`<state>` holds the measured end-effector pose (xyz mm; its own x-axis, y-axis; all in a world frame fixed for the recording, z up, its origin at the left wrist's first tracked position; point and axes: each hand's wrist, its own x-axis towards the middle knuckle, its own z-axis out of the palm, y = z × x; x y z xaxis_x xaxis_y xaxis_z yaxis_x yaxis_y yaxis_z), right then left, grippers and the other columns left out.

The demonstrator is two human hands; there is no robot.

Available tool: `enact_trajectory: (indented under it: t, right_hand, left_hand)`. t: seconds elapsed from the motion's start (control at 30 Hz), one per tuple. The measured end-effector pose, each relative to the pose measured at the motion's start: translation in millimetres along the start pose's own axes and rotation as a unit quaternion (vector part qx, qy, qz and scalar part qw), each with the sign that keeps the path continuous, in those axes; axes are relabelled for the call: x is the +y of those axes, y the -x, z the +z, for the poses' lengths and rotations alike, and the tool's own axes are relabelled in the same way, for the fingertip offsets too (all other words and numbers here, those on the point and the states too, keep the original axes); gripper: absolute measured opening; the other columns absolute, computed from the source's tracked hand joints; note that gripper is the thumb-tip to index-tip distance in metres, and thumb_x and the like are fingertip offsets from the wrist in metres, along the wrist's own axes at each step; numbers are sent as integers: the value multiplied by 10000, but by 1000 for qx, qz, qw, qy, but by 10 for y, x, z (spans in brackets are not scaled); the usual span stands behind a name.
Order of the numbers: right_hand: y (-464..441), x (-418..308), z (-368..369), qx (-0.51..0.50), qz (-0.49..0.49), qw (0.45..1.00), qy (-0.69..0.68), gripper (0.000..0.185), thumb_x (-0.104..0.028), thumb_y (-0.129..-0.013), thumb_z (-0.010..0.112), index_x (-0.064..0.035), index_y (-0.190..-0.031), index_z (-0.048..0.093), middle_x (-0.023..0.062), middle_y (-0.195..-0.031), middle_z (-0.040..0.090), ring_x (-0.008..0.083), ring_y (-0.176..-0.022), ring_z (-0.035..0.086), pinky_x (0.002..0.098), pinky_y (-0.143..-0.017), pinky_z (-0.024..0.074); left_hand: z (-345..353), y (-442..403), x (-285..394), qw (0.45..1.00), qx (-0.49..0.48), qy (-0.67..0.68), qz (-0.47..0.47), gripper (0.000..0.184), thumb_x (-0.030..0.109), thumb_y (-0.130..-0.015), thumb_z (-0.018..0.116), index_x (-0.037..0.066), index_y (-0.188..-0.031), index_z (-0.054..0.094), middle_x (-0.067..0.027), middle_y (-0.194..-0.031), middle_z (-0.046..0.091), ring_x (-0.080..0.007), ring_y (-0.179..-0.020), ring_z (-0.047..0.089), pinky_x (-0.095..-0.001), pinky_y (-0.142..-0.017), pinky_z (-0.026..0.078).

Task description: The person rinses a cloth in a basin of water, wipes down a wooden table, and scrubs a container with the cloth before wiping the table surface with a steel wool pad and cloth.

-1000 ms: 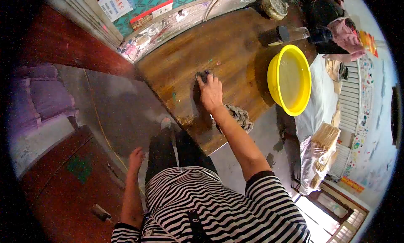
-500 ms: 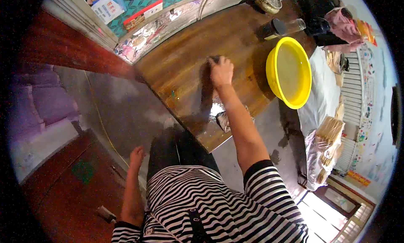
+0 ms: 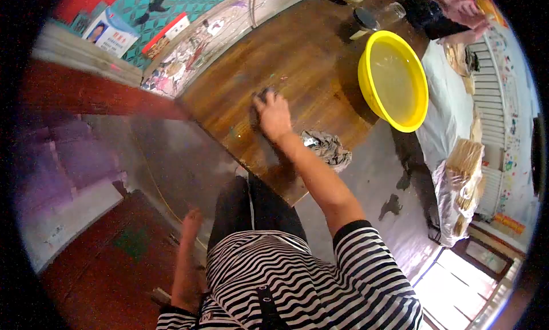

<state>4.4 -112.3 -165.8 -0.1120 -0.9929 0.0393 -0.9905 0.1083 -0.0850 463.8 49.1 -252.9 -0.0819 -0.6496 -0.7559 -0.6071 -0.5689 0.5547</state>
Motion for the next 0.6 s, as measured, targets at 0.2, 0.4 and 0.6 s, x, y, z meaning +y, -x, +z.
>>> enact_trajectory:
  t: [0.2, 0.4, 0.6]
  right_hand:
    - [-396, 972, -249, -3, 118, 989, 87, 271, -189, -867, 485, -197, -1091, 637, 120, -1005, 547, 312, -929, 525, 421, -766, 423]
    - [16, 358, 30, 68, -56, 996, 26, 316, -159, -856, 483, -202, -1134, 626, 132, -1101, 513, 323, -984, 499, 435, -783, 417]
    - [-342, 771, -158, 32, 85, 990, 110, 327, -173, -841, 512, -207, -1147, 622, 109, -1048, 548, 303, -966, 516, 419, -770, 415]
  left_hand:
    - [95, 204, 708, 996, -10, -44, 71, 297, 152, -895, 558, 23, -1159, 600, -70, -928, 640, -165, -774, 600, -306, -684, 496]
    - [189, 194, 555, 997, -27, -38, 55, 324, 160, -892, 560, 30, -1188, 590, -74, -990, 632, -169, -817, 601, -306, -728, 495]
    - [76, 290, 339, 999, -14, -29, 16, 337, 159, -890, 561, 21, -1198, 581, -83, -997, 633, -162, -834, 593, -301, -737, 492]
